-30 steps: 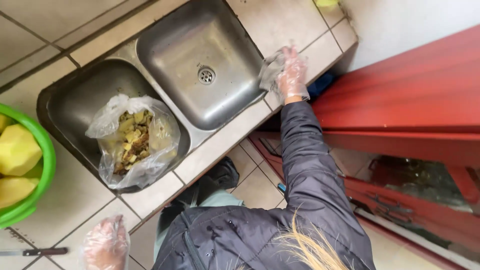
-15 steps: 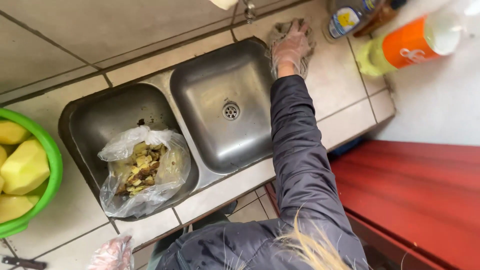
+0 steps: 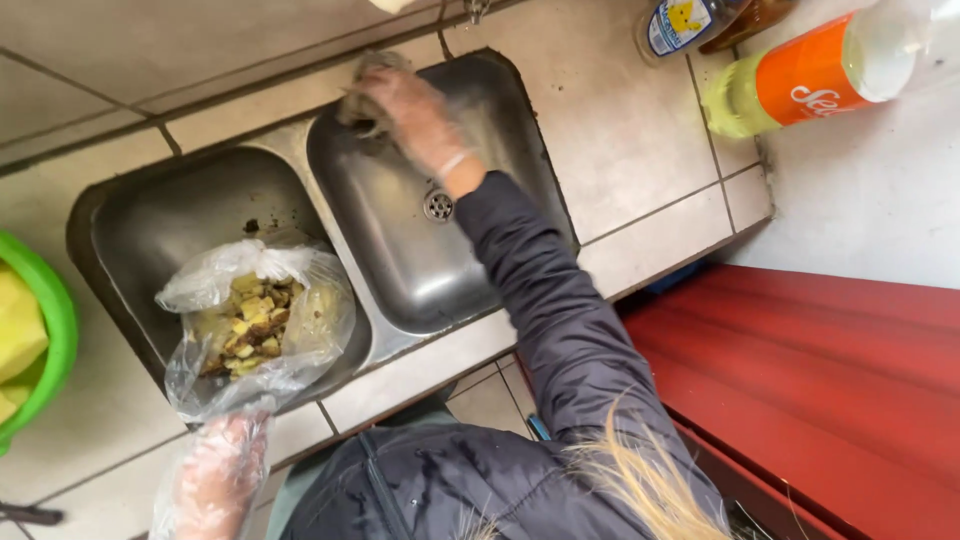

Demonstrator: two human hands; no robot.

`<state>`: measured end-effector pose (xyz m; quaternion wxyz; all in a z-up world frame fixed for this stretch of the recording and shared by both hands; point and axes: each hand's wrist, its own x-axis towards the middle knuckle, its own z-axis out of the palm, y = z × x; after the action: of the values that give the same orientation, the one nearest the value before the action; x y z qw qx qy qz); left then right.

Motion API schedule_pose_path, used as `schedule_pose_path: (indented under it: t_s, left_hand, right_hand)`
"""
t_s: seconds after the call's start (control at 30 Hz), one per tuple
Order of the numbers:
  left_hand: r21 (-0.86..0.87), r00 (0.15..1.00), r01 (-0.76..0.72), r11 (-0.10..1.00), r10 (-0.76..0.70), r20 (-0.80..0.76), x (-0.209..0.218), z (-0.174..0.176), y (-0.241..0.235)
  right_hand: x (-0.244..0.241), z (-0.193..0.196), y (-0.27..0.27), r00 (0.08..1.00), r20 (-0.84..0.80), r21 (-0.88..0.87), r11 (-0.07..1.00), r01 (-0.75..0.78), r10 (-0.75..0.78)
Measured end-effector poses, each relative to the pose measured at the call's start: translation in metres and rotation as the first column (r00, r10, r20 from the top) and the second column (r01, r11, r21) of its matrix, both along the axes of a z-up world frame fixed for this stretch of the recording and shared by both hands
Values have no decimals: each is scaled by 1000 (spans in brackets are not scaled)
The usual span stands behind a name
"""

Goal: Peeling potatoes over a sink and then cleaning the sink area.

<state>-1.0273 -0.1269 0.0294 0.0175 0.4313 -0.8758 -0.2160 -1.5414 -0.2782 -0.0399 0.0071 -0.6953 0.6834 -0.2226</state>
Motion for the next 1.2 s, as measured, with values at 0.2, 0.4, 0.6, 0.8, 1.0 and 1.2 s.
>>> schedule_pose_path:
  t_s: [0.2, 0.4, 0.6, 0.8, 1.0, 1.2]
  left_hand:
    - [-66, 993, 63, 996, -69, -95, -10, 6, 8]
    - [-11, 991, -28, 1000, 26, -128, -8, 10, 10]
    - [-20, 980, 46, 999, -49, -190, 12, 10, -4]
    - [17, 983, -41, 999, 44, -178, 35, 1, -13]
    - [61, 962, 22, 998, -5, -271, 60, 7, -21]
    - [-2, 949, -13, 1000, 12, -315, 105, -7, -30]
  right_hand:
    - [-14, 8, 76, 181, 617, 648, 625, 436, -766]
    - [25, -96, 45, 790, -343, 647, 482, 591, -508]
    - [86, -149, 62, 973, -46, 274, 934, 229, -225]
    - [0, -136, 135, 978, -129, 673, 738, -37, 166]
    - [70, -186, 107, 884, -451, 534, 757, 377, -123]
    - [105, -124, 104, 986, -37, 775, 618, 132, -164]
